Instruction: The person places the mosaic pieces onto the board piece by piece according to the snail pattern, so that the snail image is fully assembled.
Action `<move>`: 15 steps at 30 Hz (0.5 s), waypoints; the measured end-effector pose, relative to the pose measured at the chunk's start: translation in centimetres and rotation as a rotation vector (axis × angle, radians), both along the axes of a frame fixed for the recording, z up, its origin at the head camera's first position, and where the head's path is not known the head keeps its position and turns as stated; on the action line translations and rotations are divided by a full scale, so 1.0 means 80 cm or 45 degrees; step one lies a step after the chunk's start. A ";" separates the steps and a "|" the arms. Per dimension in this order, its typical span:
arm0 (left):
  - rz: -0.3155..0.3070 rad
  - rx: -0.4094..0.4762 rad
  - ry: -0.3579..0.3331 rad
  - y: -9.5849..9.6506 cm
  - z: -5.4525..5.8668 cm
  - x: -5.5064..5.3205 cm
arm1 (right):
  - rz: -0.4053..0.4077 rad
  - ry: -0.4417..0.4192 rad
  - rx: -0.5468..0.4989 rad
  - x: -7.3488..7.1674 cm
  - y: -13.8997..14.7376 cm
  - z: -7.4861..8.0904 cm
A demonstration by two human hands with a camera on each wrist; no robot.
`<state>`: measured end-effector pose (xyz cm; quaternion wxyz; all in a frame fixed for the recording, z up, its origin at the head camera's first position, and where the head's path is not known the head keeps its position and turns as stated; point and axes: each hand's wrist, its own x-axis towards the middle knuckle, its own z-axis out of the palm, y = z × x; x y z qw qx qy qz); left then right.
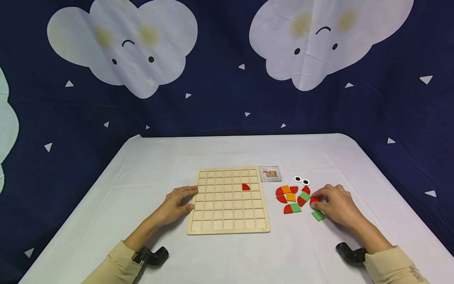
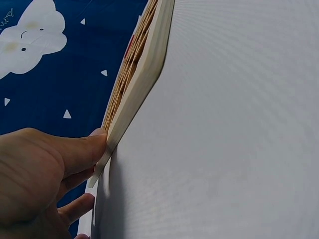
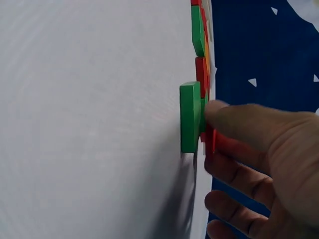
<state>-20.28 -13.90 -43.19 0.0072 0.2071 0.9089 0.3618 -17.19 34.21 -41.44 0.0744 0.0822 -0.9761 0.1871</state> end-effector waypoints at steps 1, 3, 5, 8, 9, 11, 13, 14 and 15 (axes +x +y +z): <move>0.000 -0.004 0.000 0.000 0.000 0.000 | 0.004 0.002 -0.011 0.000 -0.002 0.001; -0.001 -0.007 -0.003 0.000 0.000 0.000 | 0.018 0.002 -0.036 -0.001 -0.008 0.005; -0.002 -0.005 -0.010 0.000 0.001 0.001 | 0.034 -0.016 -0.067 -0.002 -0.016 0.009; -0.003 0.000 -0.014 0.000 0.000 0.001 | 0.048 -0.062 -0.097 -0.007 -0.034 0.015; -0.003 0.003 -0.013 0.000 0.000 0.000 | 0.053 -0.073 -0.103 -0.010 -0.040 0.016; -0.003 0.005 -0.014 0.000 0.000 0.000 | 0.066 -0.085 -0.114 -0.015 -0.053 0.018; -0.001 0.006 -0.013 0.000 -0.001 0.000 | 0.086 -0.081 -0.130 -0.020 -0.067 0.019; 0.001 0.008 -0.015 0.000 -0.001 -0.001 | 0.098 -0.078 -0.137 -0.023 -0.074 0.019; 0.002 0.009 -0.017 0.000 -0.001 -0.001 | 0.114 -0.075 -0.147 -0.026 -0.081 0.019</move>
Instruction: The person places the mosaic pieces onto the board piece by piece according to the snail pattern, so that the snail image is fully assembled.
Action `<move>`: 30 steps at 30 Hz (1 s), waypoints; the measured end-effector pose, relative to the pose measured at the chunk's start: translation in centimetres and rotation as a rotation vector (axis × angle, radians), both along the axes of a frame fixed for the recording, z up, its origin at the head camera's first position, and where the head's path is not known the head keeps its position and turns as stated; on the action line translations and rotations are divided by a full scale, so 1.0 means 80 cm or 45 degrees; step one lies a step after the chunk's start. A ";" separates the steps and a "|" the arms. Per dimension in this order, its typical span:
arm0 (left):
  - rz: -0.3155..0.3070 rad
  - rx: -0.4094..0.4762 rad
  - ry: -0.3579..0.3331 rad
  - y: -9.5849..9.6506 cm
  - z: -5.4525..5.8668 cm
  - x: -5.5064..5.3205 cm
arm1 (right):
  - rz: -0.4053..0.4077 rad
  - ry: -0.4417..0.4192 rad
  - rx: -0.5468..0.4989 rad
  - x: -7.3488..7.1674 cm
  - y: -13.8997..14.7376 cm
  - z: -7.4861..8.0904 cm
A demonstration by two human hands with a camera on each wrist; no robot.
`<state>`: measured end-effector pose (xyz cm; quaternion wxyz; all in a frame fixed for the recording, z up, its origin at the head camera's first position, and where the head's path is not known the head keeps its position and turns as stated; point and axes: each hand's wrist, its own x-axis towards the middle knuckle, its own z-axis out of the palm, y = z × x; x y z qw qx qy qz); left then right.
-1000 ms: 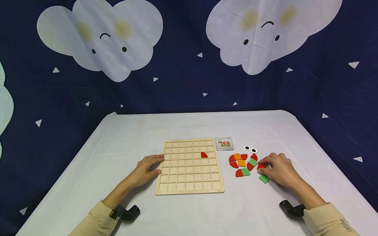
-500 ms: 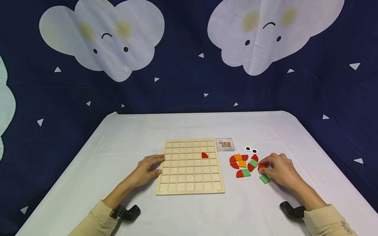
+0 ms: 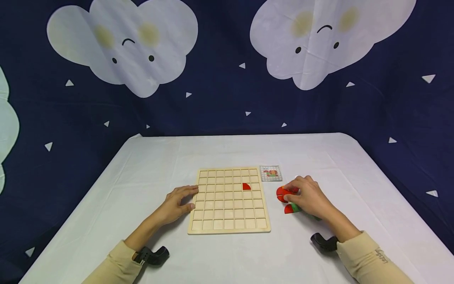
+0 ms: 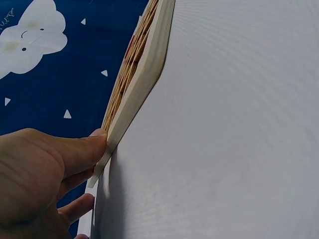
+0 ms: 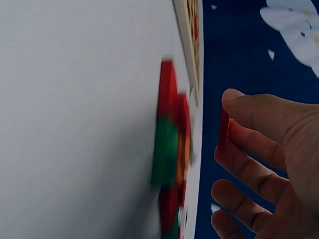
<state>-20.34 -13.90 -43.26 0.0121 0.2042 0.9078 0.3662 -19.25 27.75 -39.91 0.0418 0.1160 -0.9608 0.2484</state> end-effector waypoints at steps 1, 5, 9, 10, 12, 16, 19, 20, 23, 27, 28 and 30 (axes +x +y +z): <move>0.001 0.000 -0.001 0.000 0.000 0.000 | 0.016 0.004 -0.012 -0.002 -0.007 0.000; 0.005 -0.001 -0.003 0.001 0.001 0.000 | 0.087 0.030 -0.018 -0.012 -0.035 0.000; 0.009 -0.005 -0.002 0.001 0.001 0.000 | 0.168 0.054 -0.027 -0.021 -0.060 -0.004; 0.009 -0.006 -0.003 0.001 0.001 0.000 | 0.191 0.061 -0.036 -0.023 -0.065 -0.005; 0.011 -0.007 -0.003 0.001 0.002 0.000 | 0.232 0.067 -0.047 -0.027 -0.076 -0.008; 0.011 -0.007 0.001 0.001 0.002 0.000 | 0.299 0.082 -0.035 -0.033 -0.095 -0.011; 0.011 -0.001 0.001 0.001 0.001 0.000 | 0.324 0.071 -0.017 -0.036 -0.105 -0.013; 0.011 -0.001 0.001 0.001 0.001 0.000 | 0.332 0.071 -0.012 -0.037 -0.108 -0.014; 0.011 -0.001 -0.001 0.001 0.001 0.000 | 0.335 0.066 -0.014 -0.038 -0.113 -0.016; 0.011 0.000 0.000 0.001 0.001 0.000 | 0.346 0.107 -0.011 -0.041 -0.116 -0.018; 0.010 0.001 -0.001 0.001 0.001 0.000 | 0.351 0.122 -0.002 -0.042 -0.117 -0.018; 0.009 0.004 -0.002 0.001 0.001 0.000 | 0.356 0.145 0.020 -0.043 -0.117 -0.019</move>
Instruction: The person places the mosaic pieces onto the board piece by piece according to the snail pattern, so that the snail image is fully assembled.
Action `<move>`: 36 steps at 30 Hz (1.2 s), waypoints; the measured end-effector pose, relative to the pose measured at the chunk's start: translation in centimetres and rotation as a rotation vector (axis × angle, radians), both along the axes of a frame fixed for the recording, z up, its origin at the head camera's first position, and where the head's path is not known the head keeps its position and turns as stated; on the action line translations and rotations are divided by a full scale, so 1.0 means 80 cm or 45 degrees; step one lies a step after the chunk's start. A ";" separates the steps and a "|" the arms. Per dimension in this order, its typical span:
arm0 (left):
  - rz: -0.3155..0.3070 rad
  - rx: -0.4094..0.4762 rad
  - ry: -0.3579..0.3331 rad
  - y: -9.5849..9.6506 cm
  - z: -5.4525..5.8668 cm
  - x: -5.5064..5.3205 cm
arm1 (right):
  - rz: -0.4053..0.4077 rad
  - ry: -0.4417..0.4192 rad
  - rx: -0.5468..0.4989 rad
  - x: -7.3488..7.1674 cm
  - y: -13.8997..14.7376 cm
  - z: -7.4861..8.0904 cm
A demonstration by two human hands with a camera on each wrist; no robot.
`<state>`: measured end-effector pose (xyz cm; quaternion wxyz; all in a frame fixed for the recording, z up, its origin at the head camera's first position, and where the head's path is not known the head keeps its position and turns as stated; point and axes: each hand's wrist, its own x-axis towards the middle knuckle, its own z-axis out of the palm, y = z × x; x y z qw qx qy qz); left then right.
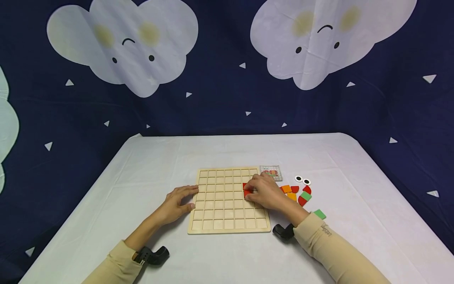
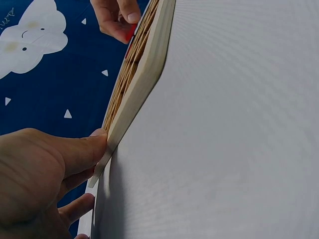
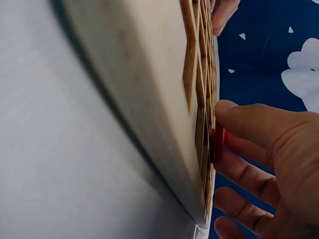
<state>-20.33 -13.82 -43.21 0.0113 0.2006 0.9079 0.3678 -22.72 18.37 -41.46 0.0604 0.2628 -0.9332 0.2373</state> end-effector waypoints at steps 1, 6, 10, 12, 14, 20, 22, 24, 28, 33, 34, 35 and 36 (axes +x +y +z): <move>-0.001 -0.003 0.002 0.000 0.000 0.000 | 0.002 0.010 0.009 -0.001 0.000 0.000; 0.002 -0.011 0.013 0.000 0.000 0.000 | 0.002 0.032 0.053 -0.002 -0.002 -0.001; 0.002 -0.009 0.012 0.000 -0.001 -0.001 | 0.007 0.032 0.060 -0.002 -0.002 -0.001; 0.001 -0.009 0.010 0.000 -0.001 -0.001 | 0.007 0.039 0.055 -0.002 -0.002 -0.002; 0.000 -0.007 0.011 0.000 -0.001 0.000 | 0.010 0.056 0.043 -0.002 -0.002 -0.003; 0.002 -0.001 0.008 -0.001 -0.001 0.000 | 0.011 0.097 -0.008 -0.002 0.000 -0.003; 0.000 0.001 0.006 0.000 -0.001 0.001 | -0.012 0.078 -0.014 -0.001 0.004 0.000; -0.003 0.005 0.007 0.000 0.000 0.001 | -0.045 0.037 -0.018 0.001 0.010 0.006; -0.007 0.014 0.005 0.000 0.001 0.001 | -0.125 -0.022 -0.008 0.006 0.027 0.014; -0.011 0.007 0.007 0.000 0.001 0.002 | -0.210 -0.065 -0.005 0.010 0.053 0.018; -0.011 0.006 0.006 0.000 0.001 0.002 | -0.223 -0.079 -0.010 0.010 0.058 0.019; -0.010 0.004 0.007 0.000 0.001 0.002 | -0.239 -0.091 -0.011 0.010 0.063 0.020; -0.008 0.003 0.005 0.000 0.001 0.002 | -0.251 -0.101 -0.013 0.011 0.068 0.020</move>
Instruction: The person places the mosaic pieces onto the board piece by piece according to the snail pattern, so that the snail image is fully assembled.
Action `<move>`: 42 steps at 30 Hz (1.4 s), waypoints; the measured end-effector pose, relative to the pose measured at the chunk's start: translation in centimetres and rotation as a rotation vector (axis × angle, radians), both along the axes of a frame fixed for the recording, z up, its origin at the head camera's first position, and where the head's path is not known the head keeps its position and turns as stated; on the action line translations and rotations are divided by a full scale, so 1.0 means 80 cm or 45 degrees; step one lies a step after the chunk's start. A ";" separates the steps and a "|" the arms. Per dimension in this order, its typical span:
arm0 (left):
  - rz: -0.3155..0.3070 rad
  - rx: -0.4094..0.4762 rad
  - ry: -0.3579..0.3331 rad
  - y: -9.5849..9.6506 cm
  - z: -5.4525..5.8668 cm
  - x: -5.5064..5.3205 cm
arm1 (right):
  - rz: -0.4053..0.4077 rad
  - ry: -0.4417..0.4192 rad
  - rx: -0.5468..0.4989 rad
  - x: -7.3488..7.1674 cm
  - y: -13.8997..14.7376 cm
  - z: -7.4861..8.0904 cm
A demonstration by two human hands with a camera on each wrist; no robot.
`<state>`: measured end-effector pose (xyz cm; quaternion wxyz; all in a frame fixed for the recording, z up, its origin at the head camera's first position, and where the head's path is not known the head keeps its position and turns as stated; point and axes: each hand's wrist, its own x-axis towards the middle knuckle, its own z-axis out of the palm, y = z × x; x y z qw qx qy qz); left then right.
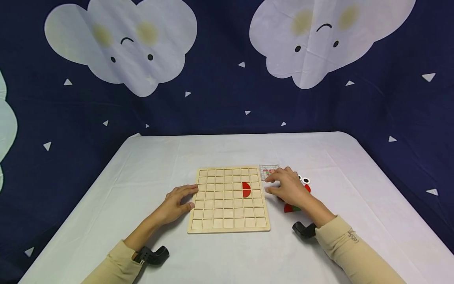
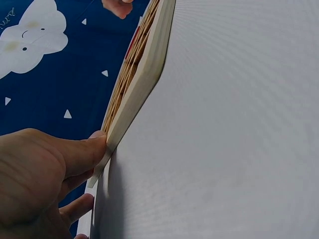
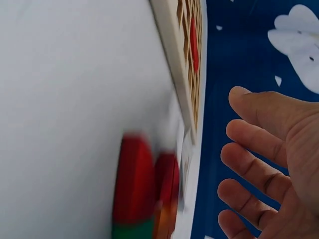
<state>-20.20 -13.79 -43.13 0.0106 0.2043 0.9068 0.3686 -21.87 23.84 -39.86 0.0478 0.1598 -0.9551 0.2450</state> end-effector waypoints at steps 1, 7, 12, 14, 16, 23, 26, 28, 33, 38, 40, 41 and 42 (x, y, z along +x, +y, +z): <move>0.001 0.000 -0.002 0.000 0.000 0.000 | -0.012 -0.007 0.004 0.000 0.005 0.000; 0.002 0.003 -0.009 0.000 0.001 0.000 | -0.061 -0.016 0.022 -0.002 0.037 0.000; -0.005 0.006 -0.013 -0.001 0.000 0.000 | -0.114 -0.031 0.066 0.000 0.056 -0.005; -0.009 0.008 -0.013 -0.001 0.000 0.000 | -0.137 -0.039 0.090 0.004 0.062 -0.007; -0.009 0.008 -0.012 -0.001 0.000 0.000 | -0.148 -0.041 0.101 0.009 0.067 -0.008; -0.005 0.011 -0.016 -0.001 0.001 0.000 | -0.100 0.020 0.086 0.026 0.079 -0.012; -0.006 0.008 -0.016 -0.001 0.001 0.001 | -0.092 0.028 0.079 0.028 0.078 -0.014; -0.005 0.008 -0.015 -0.001 0.001 0.001 | -0.090 0.028 0.082 0.028 0.076 -0.015; -0.004 0.016 -0.016 -0.001 0.000 0.001 | -0.101 0.020 0.108 0.027 0.072 -0.017; -0.008 0.012 -0.015 -0.001 0.000 0.000 | -0.133 0.001 0.124 0.028 0.071 -0.018; -0.006 0.009 -0.011 -0.001 0.000 0.000 | -0.143 -0.008 0.127 0.029 0.071 -0.018; -0.005 0.009 -0.008 -0.001 0.000 0.000 | -0.147 -0.009 0.129 0.029 0.070 -0.018; -0.003 0.009 -0.005 -0.001 0.000 0.000 | -0.151 -0.010 0.132 0.029 0.070 -0.018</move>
